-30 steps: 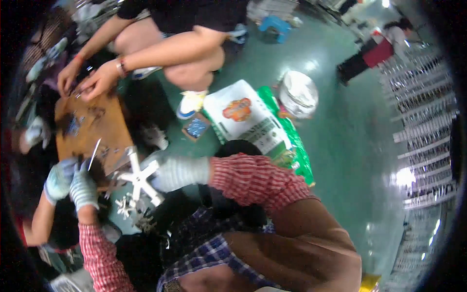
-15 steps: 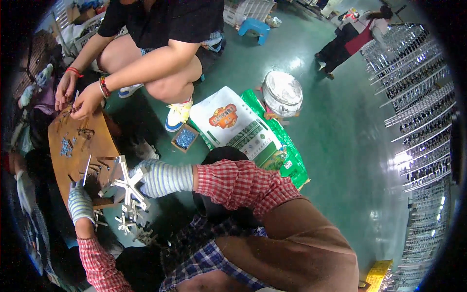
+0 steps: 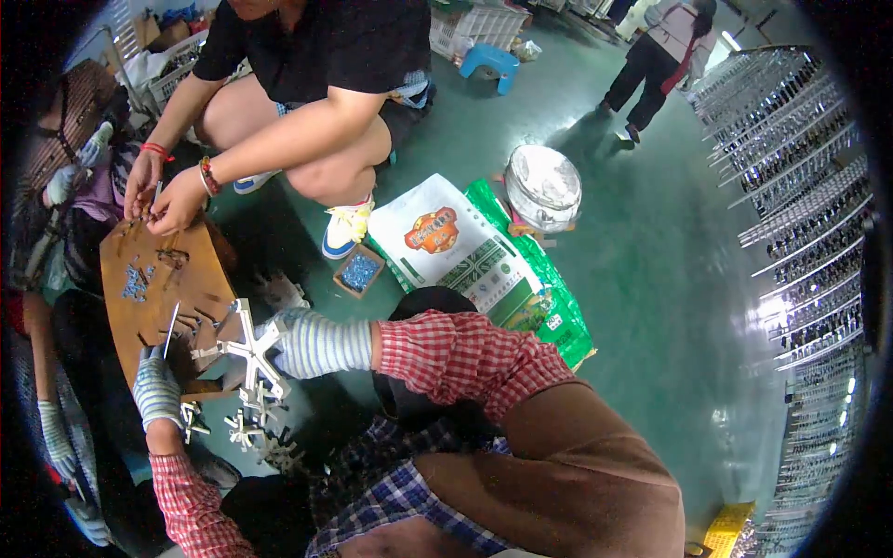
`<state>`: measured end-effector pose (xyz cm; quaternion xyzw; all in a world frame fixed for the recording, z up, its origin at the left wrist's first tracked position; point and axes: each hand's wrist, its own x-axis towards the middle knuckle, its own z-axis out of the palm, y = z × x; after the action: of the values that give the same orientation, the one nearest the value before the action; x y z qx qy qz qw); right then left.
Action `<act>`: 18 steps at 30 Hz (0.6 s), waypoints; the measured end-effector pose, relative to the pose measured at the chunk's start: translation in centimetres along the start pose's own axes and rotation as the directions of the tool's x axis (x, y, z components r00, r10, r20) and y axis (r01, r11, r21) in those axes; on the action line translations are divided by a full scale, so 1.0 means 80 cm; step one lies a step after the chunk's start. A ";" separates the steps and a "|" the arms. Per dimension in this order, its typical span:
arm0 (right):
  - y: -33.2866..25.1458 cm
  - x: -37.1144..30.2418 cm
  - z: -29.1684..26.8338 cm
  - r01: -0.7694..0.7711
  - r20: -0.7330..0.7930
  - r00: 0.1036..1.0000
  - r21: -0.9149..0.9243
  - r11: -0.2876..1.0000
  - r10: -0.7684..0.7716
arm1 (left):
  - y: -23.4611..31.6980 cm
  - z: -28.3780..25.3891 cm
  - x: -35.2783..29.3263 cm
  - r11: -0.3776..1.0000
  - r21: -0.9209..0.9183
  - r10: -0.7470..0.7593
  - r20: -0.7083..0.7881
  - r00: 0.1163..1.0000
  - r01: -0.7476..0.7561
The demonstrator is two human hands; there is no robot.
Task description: Assembling small plastic parts and trimming excess plastic using a tool.
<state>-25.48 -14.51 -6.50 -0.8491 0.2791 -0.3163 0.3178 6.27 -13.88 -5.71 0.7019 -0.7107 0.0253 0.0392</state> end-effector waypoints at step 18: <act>-0.002 0.000 -0.016 -0.004 0.074 0.997 0.030 1.000 0.002 | -0.012 -0.004 -0.003 0.976 0.063 0.214 -0.131 0.968 -0.207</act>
<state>-26.35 -14.83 -5.61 -0.8550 0.2635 -0.2883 0.3413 7.22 -13.66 -5.45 0.6198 -0.7760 0.0948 0.0680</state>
